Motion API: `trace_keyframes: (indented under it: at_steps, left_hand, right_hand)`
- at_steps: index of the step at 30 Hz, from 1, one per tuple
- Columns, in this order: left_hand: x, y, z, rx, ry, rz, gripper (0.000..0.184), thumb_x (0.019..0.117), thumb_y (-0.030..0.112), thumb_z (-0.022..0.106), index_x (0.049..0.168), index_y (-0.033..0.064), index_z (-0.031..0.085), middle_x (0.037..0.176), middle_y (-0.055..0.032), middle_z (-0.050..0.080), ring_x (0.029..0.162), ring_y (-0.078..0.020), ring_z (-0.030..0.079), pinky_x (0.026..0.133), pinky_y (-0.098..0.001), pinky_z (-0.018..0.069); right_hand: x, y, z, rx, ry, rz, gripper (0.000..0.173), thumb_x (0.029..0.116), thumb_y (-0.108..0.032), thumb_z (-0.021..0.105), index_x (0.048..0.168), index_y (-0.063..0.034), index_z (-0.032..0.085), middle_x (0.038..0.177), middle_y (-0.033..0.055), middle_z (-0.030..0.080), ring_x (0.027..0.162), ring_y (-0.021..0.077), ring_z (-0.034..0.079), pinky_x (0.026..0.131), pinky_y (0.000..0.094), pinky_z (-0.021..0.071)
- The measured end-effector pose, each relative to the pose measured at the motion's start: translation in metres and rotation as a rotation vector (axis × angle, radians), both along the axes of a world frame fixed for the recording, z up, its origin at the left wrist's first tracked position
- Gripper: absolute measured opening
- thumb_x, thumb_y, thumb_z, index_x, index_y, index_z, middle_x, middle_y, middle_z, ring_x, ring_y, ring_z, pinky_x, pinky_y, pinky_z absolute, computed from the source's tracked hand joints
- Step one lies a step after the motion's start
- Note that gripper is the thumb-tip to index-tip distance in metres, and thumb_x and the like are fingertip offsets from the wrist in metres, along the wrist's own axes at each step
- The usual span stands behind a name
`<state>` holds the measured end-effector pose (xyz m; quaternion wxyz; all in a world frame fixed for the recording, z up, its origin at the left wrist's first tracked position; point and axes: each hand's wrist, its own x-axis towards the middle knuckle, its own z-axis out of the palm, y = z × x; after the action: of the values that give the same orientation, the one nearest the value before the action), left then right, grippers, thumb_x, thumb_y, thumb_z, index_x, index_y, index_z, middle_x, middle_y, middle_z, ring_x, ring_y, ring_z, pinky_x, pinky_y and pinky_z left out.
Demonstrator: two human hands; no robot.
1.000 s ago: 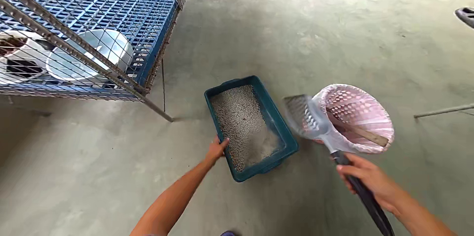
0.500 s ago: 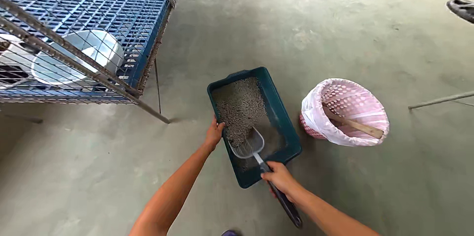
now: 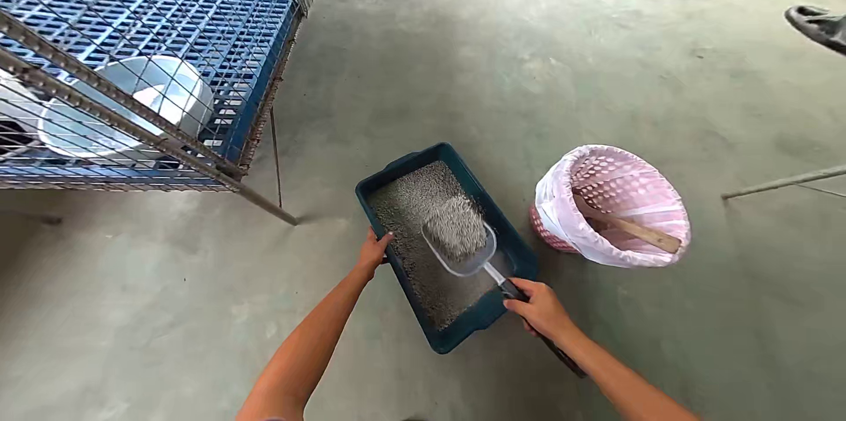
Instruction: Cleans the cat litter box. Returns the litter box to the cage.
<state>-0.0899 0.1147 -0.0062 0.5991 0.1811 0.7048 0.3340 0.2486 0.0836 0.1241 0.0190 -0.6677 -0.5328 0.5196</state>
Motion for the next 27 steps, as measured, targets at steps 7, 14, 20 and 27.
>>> trace_keyframes:
  at_steps: [7, 14, 20, 27]
  left_hand:
    - [-0.001, 0.012, 0.024, 0.121, 0.122, -0.067, 0.057, 0.1019, 0.002, 0.056, 0.153, -0.0018, 0.032, 0.136, -0.0304, 0.054, 0.114, -0.037, 0.063, 0.093, -0.0509, 0.0533]
    - [0.023, -0.03, 0.07, 0.44, 0.249, -0.118, 0.062, 0.0949, -0.001, 0.061, 0.15, -0.0126, 0.034, 0.131, -0.0312, 0.061, 0.12, -0.0324, 0.064, 0.105, -0.0441, 0.0491]
    - [0.024, -0.026, 0.068, 0.408, 0.311, -0.124, 0.062, 0.0976, 0.003, 0.061, 0.151, -0.0114, 0.034, 0.13, -0.0312, 0.062, 0.119, -0.0334, 0.065, 0.104, -0.0452, 0.0492]
    - [-0.004, -0.007, 0.005, 0.055, 0.315, -0.216, 0.066, 0.1051, 0.015, 0.056, 0.158, -0.0026, 0.021, 0.136, -0.0325, 0.056, 0.122, -0.0427, 0.061, 0.103, -0.056, 0.0484]
  right_hand:
    - [0.047, -0.023, 0.007, -0.191, -0.093, -0.167, 0.027, 0.0969, -0.006, 0.068, 0.123, -0.001, 0.066, 0.072, 0.0076, 0.061, 0.046, 0.0123, 0.053, 0.045, 0.0283, 0.0488]
    - [0.038, -0.004, -0.007, -0.002, 0.067, -0.26, 0.028, 0.0963, -0.003, 0.066, 0.124, 0.0034, 0.064, 0.069, 0.0072, 0.06, 0.045, 0.0111, 0.052, 0.043, 0.027, 0.048]
    - [-0.022, 0.034, -0.01, 0.209, 0.143, -0.115, 0.038, 0.0963, -0.008, 0.068, 0.133, 0.0029, 0.062, 0.081, 0.0096, 0.065, 0.05, 0.0097, 0.055, 0.05, 0.0266, 0.0505]
    - [-0.026, 0.013, -0.006, 0.166, 0.136, -0.01, 0.037, 0.0956, -0.01, 0.07, 0.13, 0.0028, 0.064, 0.082, 0.0108, 0.067, 0.052, 0.011, 0.055, 0.052, 0.0283, 0.0503]
